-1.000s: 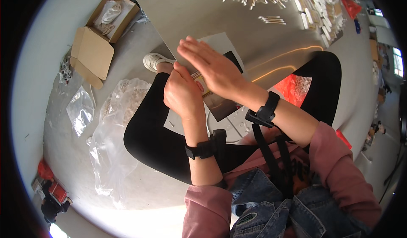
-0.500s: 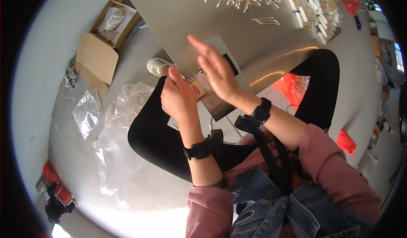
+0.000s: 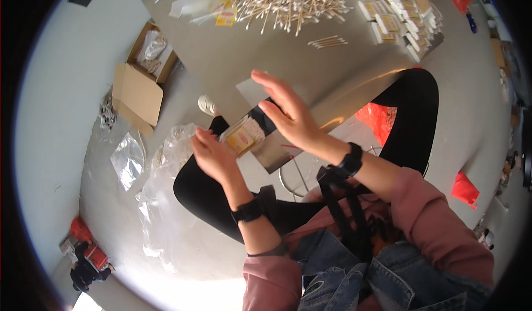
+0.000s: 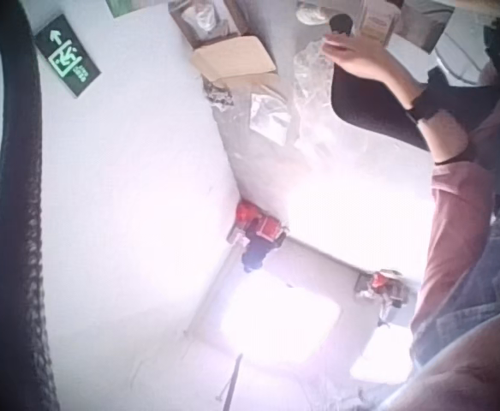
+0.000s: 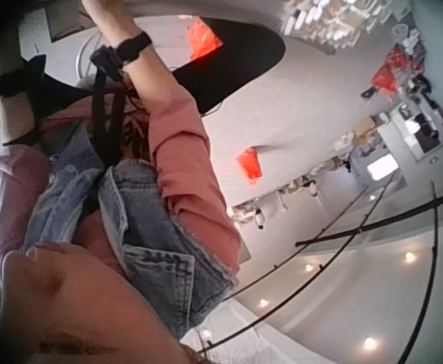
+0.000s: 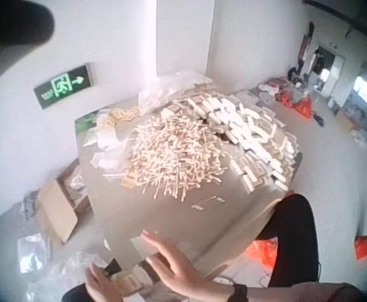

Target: Packaging cotton swabs into small plastic bags and sealing them.

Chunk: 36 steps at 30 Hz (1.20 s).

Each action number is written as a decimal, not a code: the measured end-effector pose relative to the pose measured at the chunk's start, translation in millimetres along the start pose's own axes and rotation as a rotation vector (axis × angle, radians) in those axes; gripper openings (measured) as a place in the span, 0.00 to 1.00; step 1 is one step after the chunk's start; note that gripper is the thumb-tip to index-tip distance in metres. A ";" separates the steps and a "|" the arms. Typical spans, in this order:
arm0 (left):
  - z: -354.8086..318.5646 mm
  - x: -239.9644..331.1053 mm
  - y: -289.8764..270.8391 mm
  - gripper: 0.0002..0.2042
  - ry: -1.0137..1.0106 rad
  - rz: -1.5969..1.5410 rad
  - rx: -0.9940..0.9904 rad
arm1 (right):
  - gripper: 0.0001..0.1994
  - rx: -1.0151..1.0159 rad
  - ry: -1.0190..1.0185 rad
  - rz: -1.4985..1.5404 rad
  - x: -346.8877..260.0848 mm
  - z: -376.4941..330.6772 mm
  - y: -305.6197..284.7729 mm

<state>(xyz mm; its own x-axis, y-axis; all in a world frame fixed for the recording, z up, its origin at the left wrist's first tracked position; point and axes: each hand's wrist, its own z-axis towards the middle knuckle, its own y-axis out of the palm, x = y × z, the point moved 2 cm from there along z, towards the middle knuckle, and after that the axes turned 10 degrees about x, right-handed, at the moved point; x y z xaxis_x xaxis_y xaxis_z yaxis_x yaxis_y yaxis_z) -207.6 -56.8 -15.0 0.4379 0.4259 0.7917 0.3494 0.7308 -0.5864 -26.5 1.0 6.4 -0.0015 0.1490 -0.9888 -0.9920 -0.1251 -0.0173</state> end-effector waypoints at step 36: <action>-87.6 138.0 99.6 0.07 0.730 0.075 -0.450 | 0.05 -0.320 -0.633 -0.695 9.6 71.4 -161.9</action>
<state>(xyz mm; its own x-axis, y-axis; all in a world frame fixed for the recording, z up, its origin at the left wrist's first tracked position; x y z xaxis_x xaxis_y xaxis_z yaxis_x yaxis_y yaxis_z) -39.8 28.0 20.9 0.8421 -0.0981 0.5304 0.5260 0.3674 -0.7671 125.1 92.7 10.3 0.4081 0.7740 -0.4842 -0.7172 -0.0563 -0.6946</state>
